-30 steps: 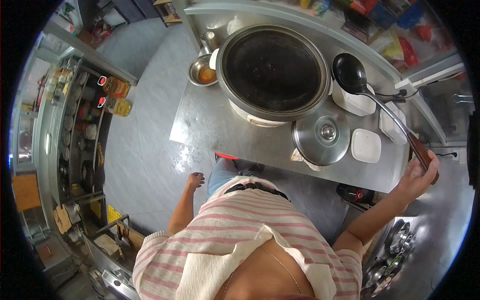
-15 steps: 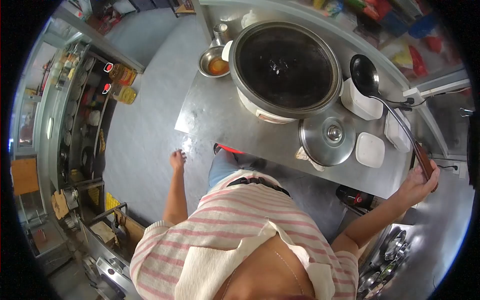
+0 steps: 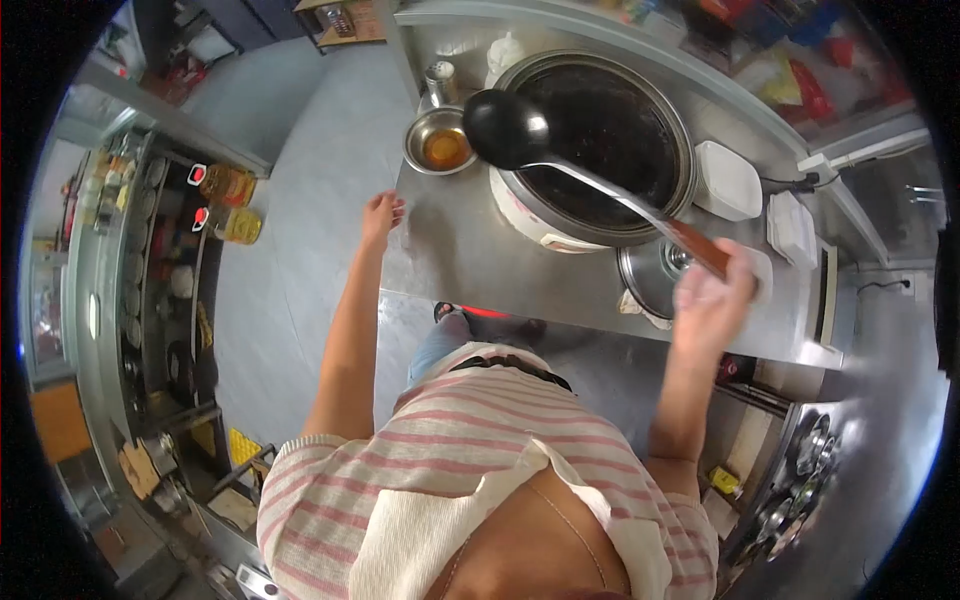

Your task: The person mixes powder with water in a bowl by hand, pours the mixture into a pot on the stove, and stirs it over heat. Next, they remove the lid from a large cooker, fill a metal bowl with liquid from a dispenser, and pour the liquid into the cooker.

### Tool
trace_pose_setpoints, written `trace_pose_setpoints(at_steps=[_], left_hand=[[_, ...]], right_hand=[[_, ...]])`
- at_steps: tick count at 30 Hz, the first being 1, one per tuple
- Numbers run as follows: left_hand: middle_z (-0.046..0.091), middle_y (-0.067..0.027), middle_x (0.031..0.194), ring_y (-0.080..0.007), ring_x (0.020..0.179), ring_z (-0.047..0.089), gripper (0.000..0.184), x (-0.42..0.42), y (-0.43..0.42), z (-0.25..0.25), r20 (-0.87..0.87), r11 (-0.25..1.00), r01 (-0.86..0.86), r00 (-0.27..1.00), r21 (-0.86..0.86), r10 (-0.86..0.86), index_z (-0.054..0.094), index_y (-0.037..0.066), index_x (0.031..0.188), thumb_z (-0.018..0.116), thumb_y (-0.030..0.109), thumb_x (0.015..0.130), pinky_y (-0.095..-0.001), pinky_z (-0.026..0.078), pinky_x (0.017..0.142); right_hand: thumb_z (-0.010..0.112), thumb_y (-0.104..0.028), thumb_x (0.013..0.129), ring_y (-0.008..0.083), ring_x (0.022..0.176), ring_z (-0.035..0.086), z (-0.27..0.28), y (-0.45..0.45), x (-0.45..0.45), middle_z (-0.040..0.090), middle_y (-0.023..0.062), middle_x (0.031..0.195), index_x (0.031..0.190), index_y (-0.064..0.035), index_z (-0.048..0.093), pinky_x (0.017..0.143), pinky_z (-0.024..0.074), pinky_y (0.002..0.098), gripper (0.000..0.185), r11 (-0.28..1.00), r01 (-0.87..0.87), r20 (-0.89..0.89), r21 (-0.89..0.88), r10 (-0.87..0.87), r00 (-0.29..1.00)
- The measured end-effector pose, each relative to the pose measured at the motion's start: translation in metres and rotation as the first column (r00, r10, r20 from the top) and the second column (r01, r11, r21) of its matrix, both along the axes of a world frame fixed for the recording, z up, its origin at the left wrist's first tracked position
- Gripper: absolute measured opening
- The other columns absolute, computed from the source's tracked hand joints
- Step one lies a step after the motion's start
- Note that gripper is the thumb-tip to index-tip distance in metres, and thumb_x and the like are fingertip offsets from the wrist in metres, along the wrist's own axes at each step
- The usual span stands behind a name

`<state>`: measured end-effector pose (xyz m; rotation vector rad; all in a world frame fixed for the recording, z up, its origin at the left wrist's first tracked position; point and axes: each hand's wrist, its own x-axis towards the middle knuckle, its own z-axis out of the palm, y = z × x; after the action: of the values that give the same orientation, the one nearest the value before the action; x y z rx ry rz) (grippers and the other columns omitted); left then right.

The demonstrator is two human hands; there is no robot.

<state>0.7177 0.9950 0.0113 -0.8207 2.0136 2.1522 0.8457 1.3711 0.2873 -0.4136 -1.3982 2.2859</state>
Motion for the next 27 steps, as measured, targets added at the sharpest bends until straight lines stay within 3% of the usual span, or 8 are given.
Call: trace_pose_setpoints(at_steps=[2, 6, 9, 15, 18, 19, 25, 27], left_hand=[[0.056, -0.0028, 0.077, -0.0118, 0.067, 0.054, 0.025, -0.023, 0.011, 0.003, 0.046, 0.997, 0.08, 0.996, 0.017, -0.08, 0.051, 0.006, 0.099, 0.046, 0.023, 0.082, -0.0252, 0.045, 0.059], [0.057, -0.0048, 0.076, -0.0125, 0.059, 0.054, 0.048, -0.069, 0.017, -0.043, 0.075, 0.985, 0.154, 0.984, 0.079, -0.16, 0.032, 0.008, 0.12, 0.051, 0.027, 0.081, -0.0256, 0.044, 0.051], [0.054, -0.0078, 0.071, -0.0126, 0.043, 0.049, 0.068, -0.099, 0.01, -0.11, -0.261, 0.953, 0.298, 0.925, 0.054, -0.274, 0.022, 0.015, 0.128, 0.061, 0.024, 0.073, -0.0227, 0.039, 0.036], [0.054, -0.0063, 0.069, -0.0104, 0.043, 0.048, 0.048, -0.07, 0.036, -0.022, -0.137, 0.954, 0.152, 0.983, 0.258, -0.12, 0.03, 0.015, 0.123, 0.05, 0.014, 0.079, -0.022, 0.039, 0.036], [0.053, -0.0021, 0.07, -0.007, 0.049, 0.048, 0.032, -0.061, 0.037, -0.016, -0.051, 0.983, 0.075, 0.996, 0.166, -0.067, 0.042, 0.014, 0.113, 0.048, 0.021, 0.082, -0.02, 0.036, 0.038], [0.052, -0.0036, 0.064, -0.0087, 0.043, 0.048, 0.04, -0.057, 0.034, -0.016, -0.034, 0.971, 0.095, 0.995, 0.221, -0.089, 0.032, 0.014, 0.12, 0.04, 0.008, 0.081, -0.0207, 0.039, 0.037], [0.049, 0.0005, 0.061, -0.0056, 0.045, 0.045, 0.022, 0.012, 0.01, 0.007, -0.139, 0.968, 0.038, 0.99, 0.249, -0.004, 0.044, 0.014, 0.105, 0.043, 0.017, 0.084, -0.0173, 0.034, 0.038], [0.053, -0.0016, 0.065, -0.0053, 0.046, 0.045, 0.027, 0.04, -0.002, 0.027, -0.209, 0.981, 0.021, 0.978, 0.193, 0.021, 0.043, 0.012, 0.108, 0.046, 0.02, 0.083, -0.0184, 0.035, 0.04]], right_hand=[[0.048, -0.022, 0.082, 0.0125, 0.037, 0.044, -0.01, -0.039, 0.001, 0.052, 0.0087, 0.058, 0.088, -0.0047, 0.053, 0.032, 0.0339, 0.0222, 0.019, 0.993, -0.103, -0.067, 0.064, 0.107, 0.992], [0.05, -0.017, 0.081, 0.0126, 0.039, 0.047, -0.034, -0.092, 0.004, 0.053, 0.0107, 0.057, 0.088, 0.0002, 0.052, 0.034, 0.0365, 0.0216, 0.018, 0.994, -0.103, 0.034, 0.028, 0.102, 0.994], [0.052, -0.014, 0.08, 0.0131, 0.039, 0.048, -0.045, -0.116, 0.011, 0.052, 0.0093, 0.057, 0.088, 0.002, 0.052, 0.035, 0.0363, 0.0214, 0.018, 0.998, -0.056, 0.055, 0.02, 0.054, 0.997], [0.052, -0.011, 0.08, 0.0125, 0.04, 0.048, -0.05, -0.129, 0.021, 0.053, 0.0093, 0.059, 0.089, 0.0028, 0.052, 0.039, 0.0386, 0.0206, 0.016, 0.999, 0.019, 0.062, 0.045, -0.022, 0.998], [0.053, -0.01, 0.08, 0.0119, 0.042, 0.049, -0.053, -0.132, 0.02, 0.053, 0.0092, 0.059, 0.09, 0.003, 0.053, 0.04, 0.0391, 0.0202, 0.016, 0.993, -0.015, 0.067, 0.119, 0.007, 0.998], [0.053, -0.01, 0.08, 0.0115, 0.044, 0.05, -0.055, -0.131, 0.02, 0.053, 0.0091, 0.06, 0.09, 0.0031, 0.053, 0.041, 0.0393, 0.02, 0.017, 0.985, -0.048, 0.061, 0.165, 0.038, 0.997], [0.055, -0.007, 0.078, 0.0097, 0.049, 0.051, -0.073, -0.133, 0.005, 0.054, 0.0086, 0.063, 0.091, 0.0033, 0.053, 0.043, 0.0401, 0.0185, 0.017, 0.934, -0.268, 0.065, 0.236, 0.26, 0.964], [0.056, -0.005, 0.077, 0.0086, 0.048, 0.051, -0.078, -0.149, -0.006, 0.054, 0.0083, 0.064, 0.089, 0.0035, 0.054, 0.042, 0.0392, 0.0175, 0.015, 0.911, -0.342, 0.111, 0.229, 0.325, 0.939]])
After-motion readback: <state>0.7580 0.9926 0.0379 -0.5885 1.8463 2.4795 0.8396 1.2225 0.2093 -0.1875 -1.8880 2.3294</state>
